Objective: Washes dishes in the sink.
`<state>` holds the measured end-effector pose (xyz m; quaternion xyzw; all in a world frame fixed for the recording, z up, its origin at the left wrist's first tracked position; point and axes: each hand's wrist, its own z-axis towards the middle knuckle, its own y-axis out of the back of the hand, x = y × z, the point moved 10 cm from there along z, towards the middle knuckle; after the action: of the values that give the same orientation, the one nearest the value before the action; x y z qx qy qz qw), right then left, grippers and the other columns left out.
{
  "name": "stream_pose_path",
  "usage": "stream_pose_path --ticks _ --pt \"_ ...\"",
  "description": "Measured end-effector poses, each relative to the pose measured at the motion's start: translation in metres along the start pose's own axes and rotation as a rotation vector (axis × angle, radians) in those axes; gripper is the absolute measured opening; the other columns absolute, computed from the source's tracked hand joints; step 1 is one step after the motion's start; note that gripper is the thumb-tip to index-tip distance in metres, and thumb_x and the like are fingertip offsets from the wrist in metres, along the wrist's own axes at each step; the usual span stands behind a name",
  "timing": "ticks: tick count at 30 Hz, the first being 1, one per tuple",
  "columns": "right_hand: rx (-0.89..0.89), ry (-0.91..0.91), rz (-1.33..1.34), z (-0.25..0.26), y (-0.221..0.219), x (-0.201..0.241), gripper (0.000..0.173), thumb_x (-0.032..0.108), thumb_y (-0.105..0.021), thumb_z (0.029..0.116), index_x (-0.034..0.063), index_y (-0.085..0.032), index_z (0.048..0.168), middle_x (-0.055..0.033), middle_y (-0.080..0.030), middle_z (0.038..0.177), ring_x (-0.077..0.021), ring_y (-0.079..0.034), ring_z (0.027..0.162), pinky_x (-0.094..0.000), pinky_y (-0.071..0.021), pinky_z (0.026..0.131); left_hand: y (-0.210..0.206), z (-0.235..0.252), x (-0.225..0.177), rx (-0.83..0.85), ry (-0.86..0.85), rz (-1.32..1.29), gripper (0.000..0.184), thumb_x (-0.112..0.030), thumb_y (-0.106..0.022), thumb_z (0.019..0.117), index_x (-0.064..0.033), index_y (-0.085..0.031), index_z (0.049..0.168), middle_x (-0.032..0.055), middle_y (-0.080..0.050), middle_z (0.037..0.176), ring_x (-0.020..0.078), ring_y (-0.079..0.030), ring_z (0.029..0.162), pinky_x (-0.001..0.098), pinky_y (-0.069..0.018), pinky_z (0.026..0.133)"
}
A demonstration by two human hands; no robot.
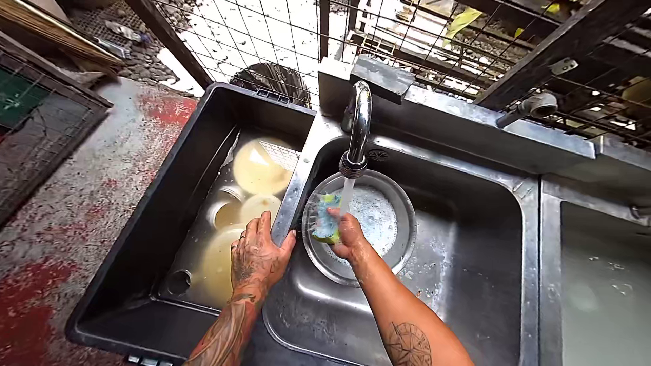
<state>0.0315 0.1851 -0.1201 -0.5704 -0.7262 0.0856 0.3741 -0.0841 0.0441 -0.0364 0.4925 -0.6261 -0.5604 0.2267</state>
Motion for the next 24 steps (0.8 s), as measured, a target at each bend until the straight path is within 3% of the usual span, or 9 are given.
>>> stream_pose_path --ticks 3,6,8,12,13,15,18,21,24 --pt "0.092 -0.025 0.113 -0.005 -0.009 -0.002 0.041 0.051 -0.040 0.1058 0.0291 -0.048 0.140 -0.0047 -0.064 0.109 -0.0218 -0.066 0.088 -0.0448 -0.0586 0.074 0.000 0.000 -0.001 -0.012 -0.007 -0.016 0.075 -0.053 -0.061 0.0910 -0.0051 -0.050 0.148 0.0248 -0.058 0.140 0.0450 -0.060 0.122 0.0664 -0.0440 0.098" --pt "0.199 -0.064 0.231 -0.011 -0.021 -0.008 0.062 0.070 -0.024 0.1019 0.0252 -0.051 0.136 -0.0106 -0.066 0.115 -0.0328 -0.069 0.100 -0.0535 -0.0598 0.077 -0.001 0.000 0.000 -0.013 -0.011 -0.027 0.075 -0.053 -0.060 0.0917 -0.0043 -0.051 0.148 0.0258 -0.057 0.141 0.0460 -0.059 0.124 0.0674 -0.0428 0.099" --pt "0.258 -0.064 0.263 -0.016 -0.029 -0.007 0.056 0.066 -0.028 0.1028 0.0235 -0.055 0.128 -0.0086 -0.067 0.115 -0.0300 -0.069 0.101 -0.0491 -0.0607 0.077 -0.002 0.000 0.000 -0.006 -0.011 -0.032 0.074 -0.052 -0.061 0.0921 -0.0042 -0.051 0.148 0.0266 -0.057 0.140 0.0475 -0.059 0.123 0.0684 -0.0428 0.098" --pt "0.208 0.068 0.185 -0.019 -0.023 0.040 0.035 0.036 -0.034 0.1084 0.0159 -0.057 0.126 -0.0065 -0.068 0.101 -0.0162 -0.067 0.074 -0.0321 -0.0575 0.061 -0.001 0.000 -0.001 -0.009 -0.024 -0.049 0.075 -0.053 -0.060 0.0920 -0.0034 -0.051 0.147 0.0289 -0.057 0.138 0.0505 -0.059 0.121 0.0718 -0.0417 0.098" --pt "0.159 0.163 0.101 -0.021 -0.009 0.066 0.027 0.030 -0.037 0.1092 0.0174 -0.051 0.129 -0.0061 -0.067 0.098 -0.0150 -0.066 0.073 -0.0314 -0.0566 0.060 -0.001 0.000 -0.001 -0.004 -0.026 -0.056 0.074 -0.053 -0.061 0.0924 -0.0028 -0.051 0.147 0.0297 -0.058 0.137 0.0509 -0.058 0.121 0.0725 -0.0411 0.098" --pt "0.005 0.406 -0.185 -0.034 0.031 0.130 0.032 0.021 -0.045 0.1088 0.0137 -0.047 0.140 -0.0043 -0.068 0.101 -0.0101 -0.066 0.075 -0.0265 -0.0572 0.064 0.000 -0.001 -0.002 0.010 -0.026 -0.065 0.073 -0.051 -0.062 0.0936 -0.0018 -0.051 0.146 0.0306 -0.058 0.136 0.0514 -0.058 0.121 0.0731 -0.0410 0.098" --pt "-0.473 0.665 -0.847 -0.073 0.109 0.216 0.035 0.031 -0.061 0.1028 0.0008 -0.064 0.122 -0.0089 -0.071 0.097 -0.0149 -0.069 0.085 -0.0375 -0.0592 0.080 -0.001 -0.001 0.000 0.032 -0.012 -0.067 0.072 -0.051 -0.061 0.0944 -0.0033 -0.050 0.147 0.0299 -0.058 0.136 0.0513 -0.058 0.122 0.0737 -0.0404 0.097" --pt "-0.673 0.525 -1.329 -0.113 0.167 0.222 0.049 0.042 -0.053 0.1056 -0.0044 -0.068 0.107 -0.0225 -0.068 0.092 -0.0359 -0.067 0.088 -0.0603 -0.0525 0.081 -0.001 -0.001 -0.002 0.035 -0.004 -0.062 0.071 -0.052 -0.061 0.0943 -0.0044 -0.050 0.147 0.0285 -0.059 0.134 0.0502 -0.059 0.121 0.0729 -0.0411 0.097" --pt "-0.604 0.331 -1.529 -0.146 0.195 0.179 0.041 0.033 -0.052 0.1068 -0.0021 -0.069 0.095 -0.0203 -0.066 0.081 -0.0368 -0.066 0.080 -0.0609 -0.0507 0.075 0.001 -0.001 -0.002 0.025 -0.006 -0.061 0.071 -0.050 -0.061 0.0943 -0.0026 -0.051 0.145 0.0292 -0.059 0.133 0.0498 -0.059 0.119 0.0724 -0.0418 0.095"
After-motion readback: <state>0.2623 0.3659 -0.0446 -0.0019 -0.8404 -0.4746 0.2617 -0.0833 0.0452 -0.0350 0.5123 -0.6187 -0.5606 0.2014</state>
